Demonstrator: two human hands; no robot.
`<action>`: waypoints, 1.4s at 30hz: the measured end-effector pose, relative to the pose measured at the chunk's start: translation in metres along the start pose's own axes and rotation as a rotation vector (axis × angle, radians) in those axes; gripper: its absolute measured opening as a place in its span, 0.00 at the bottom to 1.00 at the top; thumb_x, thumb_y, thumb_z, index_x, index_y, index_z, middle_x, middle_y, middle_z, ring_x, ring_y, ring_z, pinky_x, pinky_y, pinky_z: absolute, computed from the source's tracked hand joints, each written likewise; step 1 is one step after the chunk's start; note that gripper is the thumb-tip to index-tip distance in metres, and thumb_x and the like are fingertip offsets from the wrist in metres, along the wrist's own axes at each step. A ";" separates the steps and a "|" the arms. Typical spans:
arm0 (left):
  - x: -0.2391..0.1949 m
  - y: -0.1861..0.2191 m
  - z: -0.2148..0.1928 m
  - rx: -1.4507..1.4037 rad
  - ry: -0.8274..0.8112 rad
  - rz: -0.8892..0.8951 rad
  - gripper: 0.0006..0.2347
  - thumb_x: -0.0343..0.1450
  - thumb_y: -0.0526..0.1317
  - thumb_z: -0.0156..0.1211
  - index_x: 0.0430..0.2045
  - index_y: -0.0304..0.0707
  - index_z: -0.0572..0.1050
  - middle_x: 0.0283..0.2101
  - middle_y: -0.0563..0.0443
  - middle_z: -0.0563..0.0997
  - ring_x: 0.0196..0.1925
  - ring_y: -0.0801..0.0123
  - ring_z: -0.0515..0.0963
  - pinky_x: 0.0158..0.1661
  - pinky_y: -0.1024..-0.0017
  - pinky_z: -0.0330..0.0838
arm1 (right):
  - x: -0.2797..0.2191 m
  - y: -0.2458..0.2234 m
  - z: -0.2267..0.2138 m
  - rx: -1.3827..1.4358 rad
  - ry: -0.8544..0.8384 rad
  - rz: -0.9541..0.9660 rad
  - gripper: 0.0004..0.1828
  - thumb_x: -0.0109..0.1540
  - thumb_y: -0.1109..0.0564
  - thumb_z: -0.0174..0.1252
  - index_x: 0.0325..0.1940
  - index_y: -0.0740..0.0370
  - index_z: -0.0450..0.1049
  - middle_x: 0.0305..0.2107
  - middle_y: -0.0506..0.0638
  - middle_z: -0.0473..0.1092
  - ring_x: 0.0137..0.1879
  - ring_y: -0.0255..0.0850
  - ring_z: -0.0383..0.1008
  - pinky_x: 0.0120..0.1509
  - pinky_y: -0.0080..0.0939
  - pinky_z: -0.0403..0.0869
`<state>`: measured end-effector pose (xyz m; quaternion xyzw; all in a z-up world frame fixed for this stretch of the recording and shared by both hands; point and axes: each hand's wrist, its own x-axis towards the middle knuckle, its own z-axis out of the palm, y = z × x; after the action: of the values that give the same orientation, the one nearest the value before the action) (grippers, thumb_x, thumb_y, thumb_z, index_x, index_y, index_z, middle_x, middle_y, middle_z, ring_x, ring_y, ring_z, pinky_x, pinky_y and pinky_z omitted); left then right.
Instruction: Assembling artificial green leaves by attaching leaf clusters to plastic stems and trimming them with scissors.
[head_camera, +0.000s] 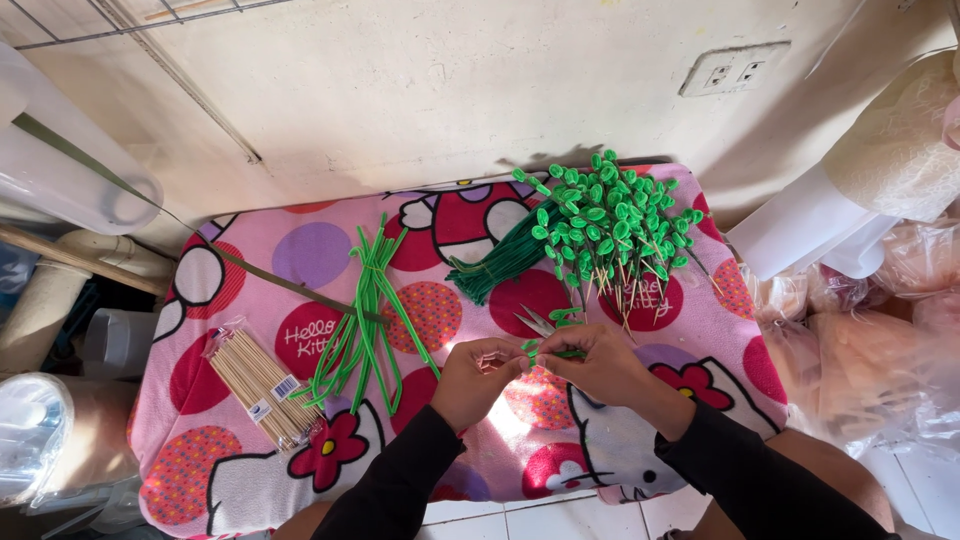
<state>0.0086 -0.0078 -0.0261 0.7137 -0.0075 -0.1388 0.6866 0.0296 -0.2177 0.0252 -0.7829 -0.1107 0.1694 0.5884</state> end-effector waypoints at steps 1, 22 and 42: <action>0.000 -0.002 0.000 0.000 0.000 -0.003 0.06 0.69 0.37 0.71 0.36 0.38 0.85 0.31 0.50 0.86 0.36 0.71 0.85 0.46 0.70 0.76 | 0.000 0.000 0.000 0.001 -0.001 0.002 0.06 0.57 0.67 0.66 0.35 0.63 0.86 0.21 0.49 0.74 0.34 0.34 0.71 0.40 0.35 0.72; 0.005 -0.018 -0.005 0.474 -0.178 -0.087 0.05 0.66 0.36 0.65 0.31 0.39 0.85 0.26 0.51 0.83 0.33 0.70 0.83 0.37 0.72 0.77 | 0.004 0.000 -0.003 -0.889 -0.080 -0.955 0.05 0.69 0.57 0.53 0.39 0.55 0.72 0.36 0.45 0.66 0.45 0.46 0.67 0.46 0.44 0.65; -0.001 0.003 -0.009 0.192 -0.132 0.033 0.05 0.68 0.34 0.66 0.34 0.36 0.84 0.27 0.49 0.86 0.32 0.75 0.84 0.35 0.77 0.76 | 0.007 0.018 0.007 -0.248 -0.072 -0.493 0.07 0.61 0.65 0.63 0.41 0.61 0.83 0.35 0.53 0.81 0.39 0.49 0.77 0.44 0.45 0.75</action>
<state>0.0104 0.0010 -0.0233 0.7652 -0.0775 -0.1727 0.6153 0.0328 -0.2142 0.0049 -0.7918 -0.3384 0.0343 0.5073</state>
